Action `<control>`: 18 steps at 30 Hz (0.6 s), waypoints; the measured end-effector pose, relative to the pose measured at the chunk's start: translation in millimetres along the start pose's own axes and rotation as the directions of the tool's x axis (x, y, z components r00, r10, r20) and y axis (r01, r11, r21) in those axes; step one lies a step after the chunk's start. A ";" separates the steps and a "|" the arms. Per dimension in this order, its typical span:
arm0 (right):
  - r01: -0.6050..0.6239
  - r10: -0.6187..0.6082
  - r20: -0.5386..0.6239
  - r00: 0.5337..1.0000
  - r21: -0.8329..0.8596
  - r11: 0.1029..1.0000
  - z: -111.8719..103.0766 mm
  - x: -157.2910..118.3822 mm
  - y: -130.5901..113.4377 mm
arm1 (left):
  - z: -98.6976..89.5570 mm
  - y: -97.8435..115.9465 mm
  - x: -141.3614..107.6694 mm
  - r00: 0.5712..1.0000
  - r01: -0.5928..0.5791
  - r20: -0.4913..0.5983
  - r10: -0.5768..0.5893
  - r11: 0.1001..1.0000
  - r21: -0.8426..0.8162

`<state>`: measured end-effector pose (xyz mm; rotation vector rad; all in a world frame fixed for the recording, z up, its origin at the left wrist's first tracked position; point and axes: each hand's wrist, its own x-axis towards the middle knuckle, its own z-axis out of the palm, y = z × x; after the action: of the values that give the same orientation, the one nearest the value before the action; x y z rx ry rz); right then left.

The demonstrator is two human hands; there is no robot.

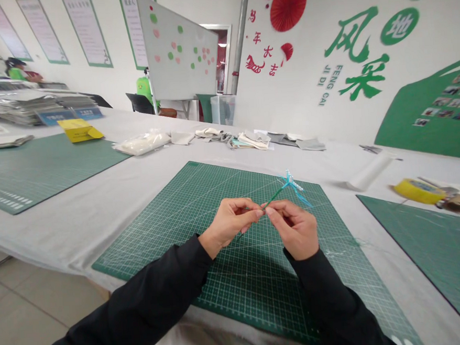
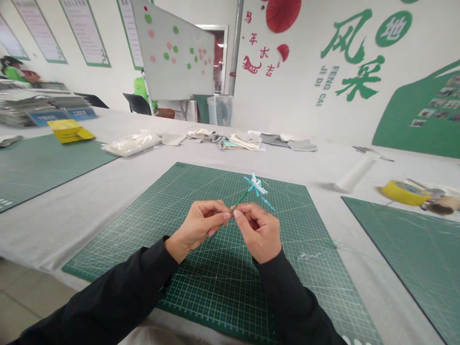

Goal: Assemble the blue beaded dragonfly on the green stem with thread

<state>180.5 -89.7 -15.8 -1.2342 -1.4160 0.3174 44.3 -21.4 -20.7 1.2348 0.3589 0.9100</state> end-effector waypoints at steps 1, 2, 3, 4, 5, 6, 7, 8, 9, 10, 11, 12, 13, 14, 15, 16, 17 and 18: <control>0.006 -0.006 -0.007 1.000 -0.008 1.000 0.1 -0.1 -0.4 | 0.2 -0.2 0.1 1.000 -0.004 -0.008 0.004 1.000 0.010; 0.009 -0.009 -0.011 1.000 -0.013 1.000 0.3 -0.2 -0.7 | 0.4 -0.3 0.2 1.000 -0.009 -0.014 0.010 1.000 0.022; 0.011 -0.011 -0.016 1.000 -0.016 1.000 0.5 -0.3 -0.9 | 0.5 -0.5 0.3 1.000 -0.016 -0.019 0.016 0.999 0.032; 0.010 -0.011 -0.019 1.000 -0.020 1.000 0.7 -0.4 -1.0 | 0.7 -0.6 0.4 0.999 -0.022 -0.022 0.023 0.999 0.042; 0.010 -0.011 -0.023 1.000 -0.022 1.000 0.9 -0.4 -1.2 | 0.9 -0.7 0.5 0.999 -0.031 -0.024 0.032 0.998 0.050; 0.011 -0.011 -0.026 1.000 -0.025 1.000 1.2 -0.4 -1.5 | 1.2 -0.7 0.6 0.999 -0.039 -0.025 0.040 0.997 0.060; 0.011 -0.012 -0.030 0.999 -0.028 1.000 1.5 -0.5 -2.0 | 1.4 -0.7 0.6 0.998 -0.048 -0.028 0.050 0.996 0.074; 0.011 -0.012 -0.038 0.999 -0.032 0.999 1.9 -0.5 -2.6 | 1.7 -0.8 0.7 0.997 -0.062 -0.032 0.065 0.994 0.092; 0.010 -0.012 -0.052 0.999 -0.036 0.999 2.4 -0.6 -3.4 | 1.8 -0.9 0.8 0.995 -0.085 -0.038 0.090 0.990 0.114; 0.008 -0.011 -0.066 0.998 -0.041 0.999 2.9 -0.7 -4.3 | 1.8 -1.2 0.9 0.991 -0.116 -0.043 0.124 0.983 0.144; 0.006 -0.010 -0.080 0.997 -0.045 0.999 3.4 -0.8 -5.2 | 1.6 -1.6 1.0 0.985 -0.154 -0.044 0.164 0.971 0.180; 0.003 -0.008 -0.092 0.996 -0.049 0.999 3.8 -0.8 -5.9 | 1.3 -2.2 1.1 0.978 -0.193 -0.039 0.206 0.956 0.220; 0.001 -0.006 -0.099 0.995 -0.050 0.999 4.2 -0.9 -6.5 | 0.8 -2.8 1.2 0.969 -0.229 -0.030 0.245 0.938 0.260; 0.000 -0.005 -0.098 0.995 -0.048 0.999 4.5 -0.9 -6.7 | 0.2 -3.5 1.2 0.961 -0.257 -0.017 0.275 0.919 0.299; 0.000 -0.004 -0.096 0.995 -0.042 0.999 4.7 -1.0 -6.7 | -0.3 -4.1 1.3 0.955 -0.277 -0.006 0.295 0.901 0.334; -0.001 -0.003 -0.095 0.995 -0.036 0.999 4.8 -1.0 -6.3 | -0.7 -4.7 1.4 0.950 -0.291 0.002 0.311 0.887 0.360; -0.001 -0.001 -0.093 0.996 -0.029 1.000 5.0 -1.1 -5.6 | -1.0 -5.2 1.5 0.947 -0.299 0.007 0.321 0.875 0.380; -0.002 0.000 -0.090 0.996 -0.020 1.000 5.1 -1.1 -4.7 | -1.1 -5.6 1.7 0.946 -0.301 0.010 0.324 0.868 0.395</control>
<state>173.7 -90.2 -14.3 -1.2509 -1.3446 0.2458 46.8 -19.7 -25.8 1.6741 0.4061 1.1931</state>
